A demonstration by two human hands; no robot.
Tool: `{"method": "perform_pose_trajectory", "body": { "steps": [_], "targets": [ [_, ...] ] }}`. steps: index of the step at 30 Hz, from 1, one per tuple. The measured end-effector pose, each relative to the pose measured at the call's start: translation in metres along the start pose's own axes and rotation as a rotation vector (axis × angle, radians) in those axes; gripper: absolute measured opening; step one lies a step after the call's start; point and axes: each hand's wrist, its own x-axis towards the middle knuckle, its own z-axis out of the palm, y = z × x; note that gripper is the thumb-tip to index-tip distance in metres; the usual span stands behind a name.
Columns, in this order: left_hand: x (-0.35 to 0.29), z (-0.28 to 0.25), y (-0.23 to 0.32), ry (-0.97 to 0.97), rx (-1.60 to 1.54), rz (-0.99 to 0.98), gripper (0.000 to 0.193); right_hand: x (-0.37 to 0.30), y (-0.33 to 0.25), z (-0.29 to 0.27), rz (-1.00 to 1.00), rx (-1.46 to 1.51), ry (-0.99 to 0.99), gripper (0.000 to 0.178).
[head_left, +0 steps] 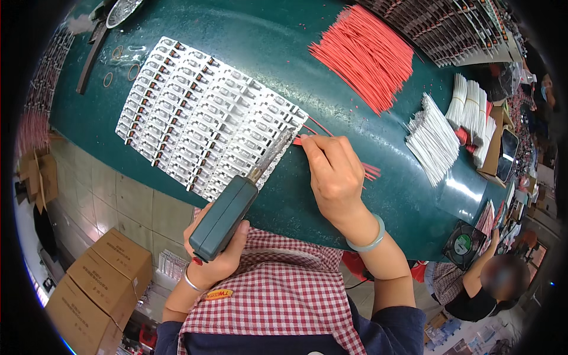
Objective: The person attaches red wires to a strip of electronic components on an assembly bench using a handheld soldering iron and solder.
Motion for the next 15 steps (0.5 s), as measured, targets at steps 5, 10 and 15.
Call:
{"method": "perform_pose_trajectory", "body": {
  "steps": [5,10,15],
  "targets": [
    [0.004,0.002,0.001,0.001,-0.033,0.035,0.019,0.001,0.000,0.002,-0.002,-0.016,-0.013,0.030],
    [0.012,0.001,0.008,-0.008,0.013,0.117,0.019,0.002,-0.001,0.002,-0.013,-0.041,-0.028,0.030],
    [0.012,0.001,0.005,-0.021,0.065,0.188,0.018,0.002,-0.001,0.001,-0.017,-0.058,-0.044,0.031]
  ]
}}
